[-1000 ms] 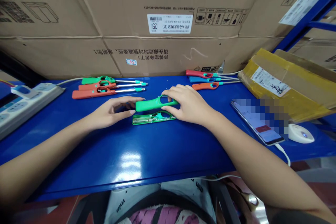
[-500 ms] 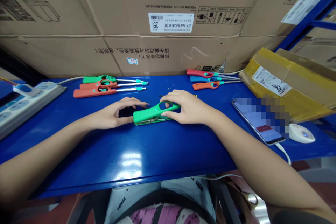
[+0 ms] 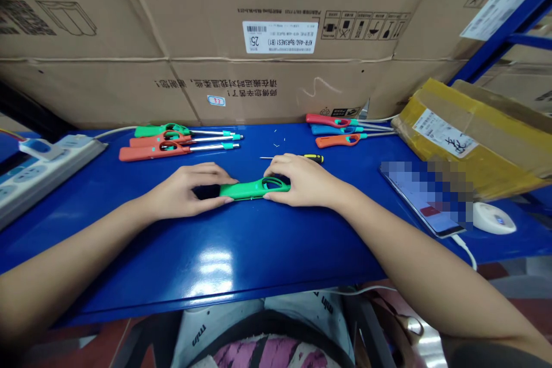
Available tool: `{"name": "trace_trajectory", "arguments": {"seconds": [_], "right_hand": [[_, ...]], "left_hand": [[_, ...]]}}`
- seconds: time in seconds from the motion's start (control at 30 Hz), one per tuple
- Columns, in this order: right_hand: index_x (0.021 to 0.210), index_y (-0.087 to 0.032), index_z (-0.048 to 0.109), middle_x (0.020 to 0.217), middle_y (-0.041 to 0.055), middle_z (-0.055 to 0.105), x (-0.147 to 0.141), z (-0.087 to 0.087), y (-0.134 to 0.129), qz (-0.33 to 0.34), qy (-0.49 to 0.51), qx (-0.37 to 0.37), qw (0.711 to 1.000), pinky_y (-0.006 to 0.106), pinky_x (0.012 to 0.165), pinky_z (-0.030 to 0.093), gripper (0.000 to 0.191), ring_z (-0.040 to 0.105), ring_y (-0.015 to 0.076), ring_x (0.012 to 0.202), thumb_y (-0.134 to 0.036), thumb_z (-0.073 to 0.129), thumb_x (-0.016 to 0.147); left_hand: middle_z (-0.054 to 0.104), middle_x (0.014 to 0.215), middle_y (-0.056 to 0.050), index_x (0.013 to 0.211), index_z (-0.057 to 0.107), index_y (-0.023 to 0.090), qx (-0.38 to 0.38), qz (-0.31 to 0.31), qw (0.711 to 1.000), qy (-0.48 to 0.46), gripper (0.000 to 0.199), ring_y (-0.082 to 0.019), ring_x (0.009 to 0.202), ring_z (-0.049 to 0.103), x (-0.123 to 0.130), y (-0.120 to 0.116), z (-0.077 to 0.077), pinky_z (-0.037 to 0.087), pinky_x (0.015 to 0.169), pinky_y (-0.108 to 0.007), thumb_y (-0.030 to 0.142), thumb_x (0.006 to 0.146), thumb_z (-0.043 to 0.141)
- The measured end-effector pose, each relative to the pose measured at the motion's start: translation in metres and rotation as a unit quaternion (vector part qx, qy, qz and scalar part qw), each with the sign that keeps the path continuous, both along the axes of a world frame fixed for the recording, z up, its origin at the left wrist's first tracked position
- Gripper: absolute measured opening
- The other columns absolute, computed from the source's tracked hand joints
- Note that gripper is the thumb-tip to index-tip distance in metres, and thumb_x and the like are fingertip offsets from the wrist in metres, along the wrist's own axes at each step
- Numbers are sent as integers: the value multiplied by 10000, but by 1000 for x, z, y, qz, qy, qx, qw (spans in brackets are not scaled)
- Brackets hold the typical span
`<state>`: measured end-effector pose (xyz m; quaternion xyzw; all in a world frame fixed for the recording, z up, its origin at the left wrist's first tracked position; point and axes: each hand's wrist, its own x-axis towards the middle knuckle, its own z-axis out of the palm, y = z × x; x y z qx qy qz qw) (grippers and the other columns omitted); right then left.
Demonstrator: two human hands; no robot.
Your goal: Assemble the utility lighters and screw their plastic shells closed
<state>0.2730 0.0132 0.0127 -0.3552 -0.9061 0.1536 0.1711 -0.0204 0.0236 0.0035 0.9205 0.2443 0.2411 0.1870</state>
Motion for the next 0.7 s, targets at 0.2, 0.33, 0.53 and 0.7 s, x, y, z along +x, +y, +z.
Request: {"name": "trace_trajectory", "arguments": {"seconds": [0.2, 0.33, 0.53, 0.7], "right_hand": [[1080, -182, 695, 1106, 92, 710, 0, -3, 1, 3, -9, -15, 1000, 384, 908, 499, 261, 653, 239, 1010, -350, 735, 884], [1061, -168, 701, 1074, 87, 715, 0, 0, 0, 4, -18, -19, 1000, 367, 874, 496, 269, 650, 233, 977, -355, 754, 874], [1052, -177, 711, 1047, 74, 718, 2, 4, -1, 19, -19, -13, 1000, 351, 838, 492, 263, 654, 221, 938, -353, 762, 863], [1045, -166, 709, 1048, 72, 710, 3, 3, -1, 27, -15, -26, 999, 347, 849, 495, 275, 646, 214, 932, -350, 781, 854]], "left_hand": [[772, 1075, -97, 1188, 756, 184, 28, -20, 999, 41, 296, -227, 979, 707, -4, 2, 1, 581, 909, -367, 334, 949, 665], [770, 1082, -106, 1189, 750, 161, 45, -31, 997, 52, 300, -231, 981, 702, -3, 1, 2, 577, 899, -368, 329, 960, 655], [779, 1045, -94, 1175, 756, 169, 57, -40, 997, 46, 293, -224, 939, 702, -1, -2, 3, 579, 854, -353, 336, 955, 659], [776, 1031, -91, 1151, 756, 164, 63, -40, 995, 61, 285, -218, 927, 694, -1, -4, 4, 572, 848, -346, 349, 961, 653]]}}
